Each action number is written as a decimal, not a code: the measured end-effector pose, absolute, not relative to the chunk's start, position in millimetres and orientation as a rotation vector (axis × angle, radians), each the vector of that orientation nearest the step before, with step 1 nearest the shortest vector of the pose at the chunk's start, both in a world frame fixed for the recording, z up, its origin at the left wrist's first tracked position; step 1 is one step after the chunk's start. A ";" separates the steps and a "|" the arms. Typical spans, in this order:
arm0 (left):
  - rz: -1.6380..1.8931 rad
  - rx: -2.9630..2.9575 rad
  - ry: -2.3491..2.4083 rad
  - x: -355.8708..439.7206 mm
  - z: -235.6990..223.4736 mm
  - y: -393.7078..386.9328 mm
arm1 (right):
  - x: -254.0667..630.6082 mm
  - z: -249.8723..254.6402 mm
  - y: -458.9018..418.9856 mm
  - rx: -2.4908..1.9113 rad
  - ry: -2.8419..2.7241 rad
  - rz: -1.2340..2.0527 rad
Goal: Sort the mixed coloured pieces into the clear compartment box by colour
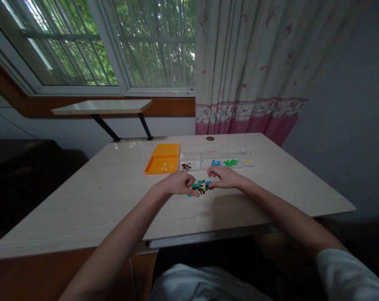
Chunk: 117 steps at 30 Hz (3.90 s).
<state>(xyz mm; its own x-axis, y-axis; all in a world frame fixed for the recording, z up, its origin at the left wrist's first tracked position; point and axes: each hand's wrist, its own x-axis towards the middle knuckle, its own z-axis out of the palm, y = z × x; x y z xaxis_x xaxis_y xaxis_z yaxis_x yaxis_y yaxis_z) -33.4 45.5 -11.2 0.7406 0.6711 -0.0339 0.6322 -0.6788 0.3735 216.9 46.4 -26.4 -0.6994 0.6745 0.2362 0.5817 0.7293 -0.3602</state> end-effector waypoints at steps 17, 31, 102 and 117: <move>0.076 2.632 1.020 -40.9 -13.7 54.7 | 227.9 -33.8 58.5 -0.886 -2.554 0.667; 0.418 2.618 1.049 -27.3 -4.7 39.1 | 228.1 -26.4 52.0 -0.954 -2.361 0.969; 0.348 2.782 0.820 -12.7 -6.6 21.7 | 288.8 -0.6 72.4 -1.387 -2.283 -0.140; 0.580 2.709 0.942 -10.2 -5.9 23.6 | 225.2 -9.6 40.7 -1.125 -2.401 0.075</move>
